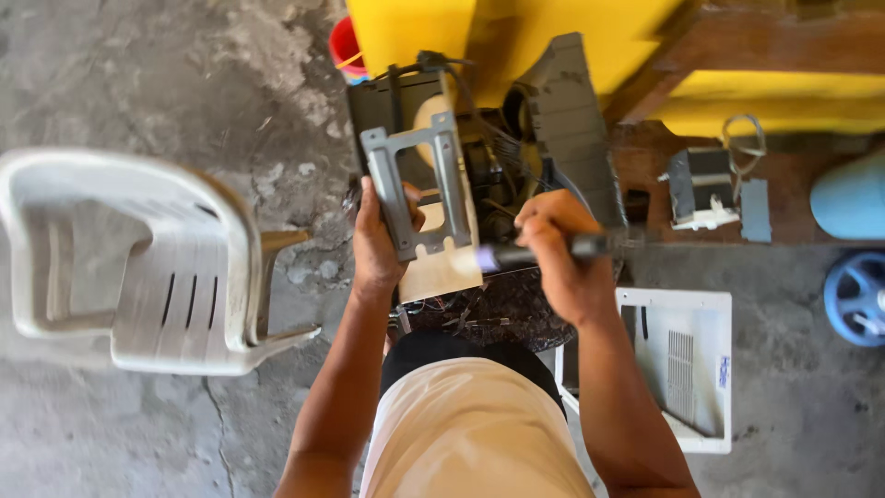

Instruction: The person disassembles a refrigerator compressor unit, removes a metal bracket using a screwdriver, cleans the bracket with a brush, and then reassembles the unit by reconnecting wires and securing components.

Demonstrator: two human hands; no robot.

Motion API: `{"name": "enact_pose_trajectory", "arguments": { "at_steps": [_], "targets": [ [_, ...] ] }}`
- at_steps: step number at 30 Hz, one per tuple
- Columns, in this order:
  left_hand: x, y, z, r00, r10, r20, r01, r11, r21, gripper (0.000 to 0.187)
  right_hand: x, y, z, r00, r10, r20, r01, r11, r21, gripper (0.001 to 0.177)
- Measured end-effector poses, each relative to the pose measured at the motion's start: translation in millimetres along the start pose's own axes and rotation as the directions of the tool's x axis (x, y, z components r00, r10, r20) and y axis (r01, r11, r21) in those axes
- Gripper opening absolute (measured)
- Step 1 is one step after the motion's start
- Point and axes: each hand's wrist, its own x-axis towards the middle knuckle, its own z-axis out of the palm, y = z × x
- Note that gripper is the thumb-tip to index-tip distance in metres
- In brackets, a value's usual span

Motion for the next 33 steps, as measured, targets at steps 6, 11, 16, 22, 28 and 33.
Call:
{"name": "enact_pose_trajectory", "arguments": {
  "at_steps": [6,11,16,22,28,33],
  "targets": [
    [-13.8,-36.7,30.1,0.966,-0.221,0.135,0.234,0.968,-0.093,0.058,-27.3,6.3,-43.5,0.873,0.483,-0.062,-0.487,0.861,-0.149,0.03],
    [-26.6,-98.9,79.7,0.898,-0.407,0.17,0.431,0.89,-0.146,0.057,-82.8,34.3,-61.6,0.84,0.542,-0.028,-0.537,0.823,-0.185,0.048],
    [-40.9,-162.6,142.5,0.811,-0.559,0.17,0.572,0.819,-0.035,0.061,-139.7,86.2,-100.4,0.63,0.755,-0.183,-0.505,0.577,0.642,0.03],
    [-57.7,-273.8,205.6,0.561,-0.774,0.294,0.78,0.613,0.125,0.059,-196.4,141.9,-175.2,0.262,0.864,-0.43,-0.186,0.482,0.856,0.018],
    [-45.3,-459.8,198.5,0.561,-0.78,0.277,0.731,0.624,0.277,0.03,-253.4,292.1,-339.5,0.155,0.833,-0.531,-0.084,0.547,0.833,0.013],
    [-17.2,-532.7,166.8,0.515,-0.845,0.142,0.764,0.528,0.372,0.029,-247.5,478.8,-508.4,0.092,0.832,-0.547,-0.112,0.554,0.825,0.007]
  ]
}}
